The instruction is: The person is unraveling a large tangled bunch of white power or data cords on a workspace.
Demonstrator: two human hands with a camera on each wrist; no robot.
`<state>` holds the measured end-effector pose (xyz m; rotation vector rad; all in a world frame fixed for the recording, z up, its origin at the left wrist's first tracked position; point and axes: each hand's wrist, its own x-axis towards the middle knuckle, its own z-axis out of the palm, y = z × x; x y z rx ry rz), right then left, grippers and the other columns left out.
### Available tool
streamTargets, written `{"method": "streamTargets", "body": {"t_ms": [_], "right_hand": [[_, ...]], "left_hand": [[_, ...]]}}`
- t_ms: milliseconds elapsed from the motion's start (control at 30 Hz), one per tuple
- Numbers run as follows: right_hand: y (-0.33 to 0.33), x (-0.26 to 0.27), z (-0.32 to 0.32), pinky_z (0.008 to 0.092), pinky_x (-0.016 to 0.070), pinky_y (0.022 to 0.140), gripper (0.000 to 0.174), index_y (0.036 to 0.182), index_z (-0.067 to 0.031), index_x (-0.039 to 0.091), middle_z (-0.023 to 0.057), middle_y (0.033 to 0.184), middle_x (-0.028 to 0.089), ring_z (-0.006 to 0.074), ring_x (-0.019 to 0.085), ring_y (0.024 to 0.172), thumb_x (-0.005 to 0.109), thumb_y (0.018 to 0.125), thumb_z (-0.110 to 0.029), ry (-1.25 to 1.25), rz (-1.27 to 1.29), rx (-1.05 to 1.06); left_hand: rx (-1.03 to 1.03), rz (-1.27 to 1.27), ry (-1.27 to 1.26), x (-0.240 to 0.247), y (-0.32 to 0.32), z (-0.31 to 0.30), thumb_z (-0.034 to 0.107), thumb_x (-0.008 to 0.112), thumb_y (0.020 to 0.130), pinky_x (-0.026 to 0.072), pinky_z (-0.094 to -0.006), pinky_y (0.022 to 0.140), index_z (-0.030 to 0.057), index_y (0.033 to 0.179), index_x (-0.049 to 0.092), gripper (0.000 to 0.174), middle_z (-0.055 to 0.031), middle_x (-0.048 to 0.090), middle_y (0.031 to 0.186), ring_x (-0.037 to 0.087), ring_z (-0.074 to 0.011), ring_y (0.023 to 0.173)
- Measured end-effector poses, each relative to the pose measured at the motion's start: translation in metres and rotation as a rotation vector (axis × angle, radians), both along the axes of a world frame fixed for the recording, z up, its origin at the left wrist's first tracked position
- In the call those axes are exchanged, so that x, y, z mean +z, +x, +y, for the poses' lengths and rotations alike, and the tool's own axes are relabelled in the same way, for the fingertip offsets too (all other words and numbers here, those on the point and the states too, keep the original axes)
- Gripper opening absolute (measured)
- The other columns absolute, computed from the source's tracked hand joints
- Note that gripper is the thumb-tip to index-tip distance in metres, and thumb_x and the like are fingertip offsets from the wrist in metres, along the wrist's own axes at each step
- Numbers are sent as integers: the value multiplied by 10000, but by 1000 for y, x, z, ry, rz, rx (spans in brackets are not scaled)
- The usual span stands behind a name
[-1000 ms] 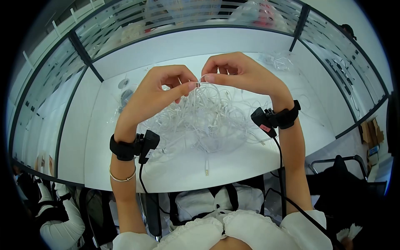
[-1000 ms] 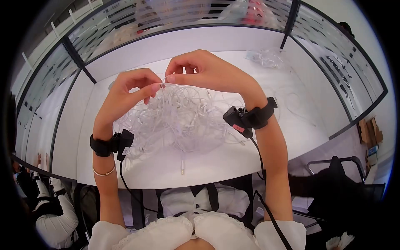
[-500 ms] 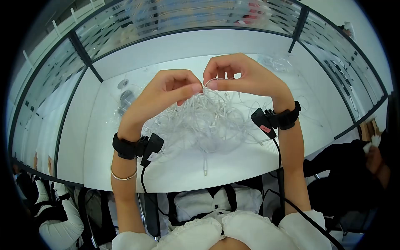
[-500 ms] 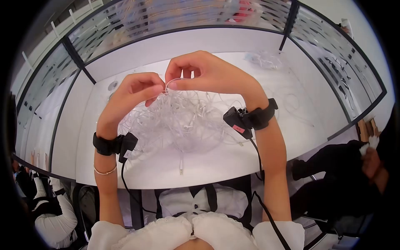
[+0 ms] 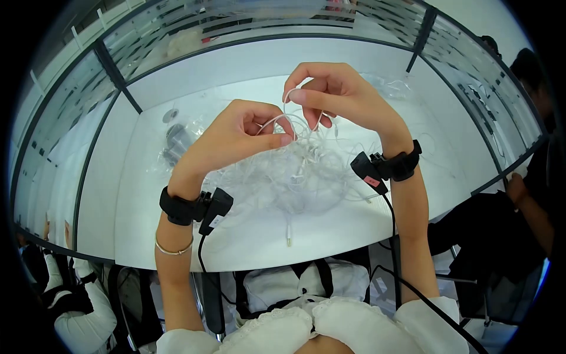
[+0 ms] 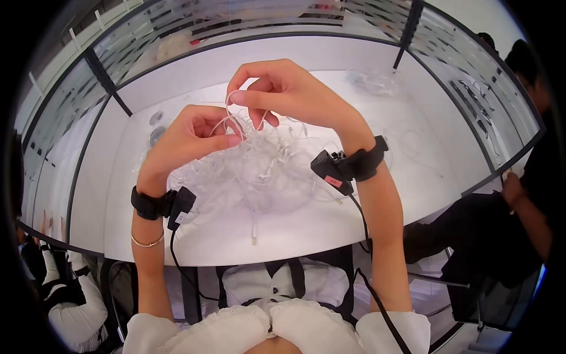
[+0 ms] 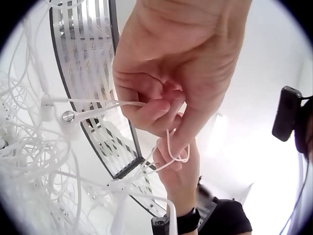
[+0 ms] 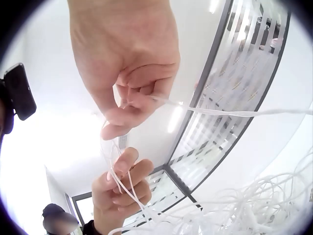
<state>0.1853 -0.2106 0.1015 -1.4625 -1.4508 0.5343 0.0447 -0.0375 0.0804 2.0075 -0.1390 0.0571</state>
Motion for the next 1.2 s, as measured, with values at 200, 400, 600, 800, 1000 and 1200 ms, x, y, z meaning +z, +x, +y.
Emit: {"method": "streamTargets", "body": {"t_ms": [200,400,600,800,1000,1200], "right_hand": [[0,-3,4,207,366,441,190,957,-58,622,25,582,580,65,529,505,569,932,-239,90,53,-133],[9,-11,10,190,382,427,317,910,-29,626,22,617,575,62,555,508,484,982,-303,170,-12,-154],[14,-11,6,189,364,437,422,824,-15,647,32,629,581,66,534,509,457,986,-355,74,-84,-203],[17,-4,-3,205,381,482,368,849,-21,661,30,663,604,65,511,531,502,961,-334,-92,-178,-138],[29,-8,-8,210,383,561,246,932,-45,657,-3,726,599,62,503,634,600,908,-283,-85,-197,-139],[40,-14,-4,182,384,616,209,934,-33,653,-37,756,593,22,501,708,639,900,-239,165,-150,-180]], "left_hand": [[103,-7,21,1,0,-5,180,704,812,355,-175,528,17,850,645,178,34,495,698,456,-11,579],[145,42,16,-9,7,-2,187,672,832,341,-197,480,49,803,587,164,25,569,736,459,-35,531],[133,-33,-134,-10,8,8,228,568,922,422,-226,536,27,714,583,290,-44,597,701,533,-103,547],[281,-212,-196,-8,9,7,337,497,961,449,-233,570,42,676,582,419,-62,622,678,576,-132,550],[248,-161,-193,-2,5,22,349,469,965,441,-231,562,39,713,587,417,-60,620,636,590,-126,551],[40,-48,-99,-13,11,18,250,484,973,481,-246,720,21,849,605,287,-58,646,811,605,-115,744]]}}
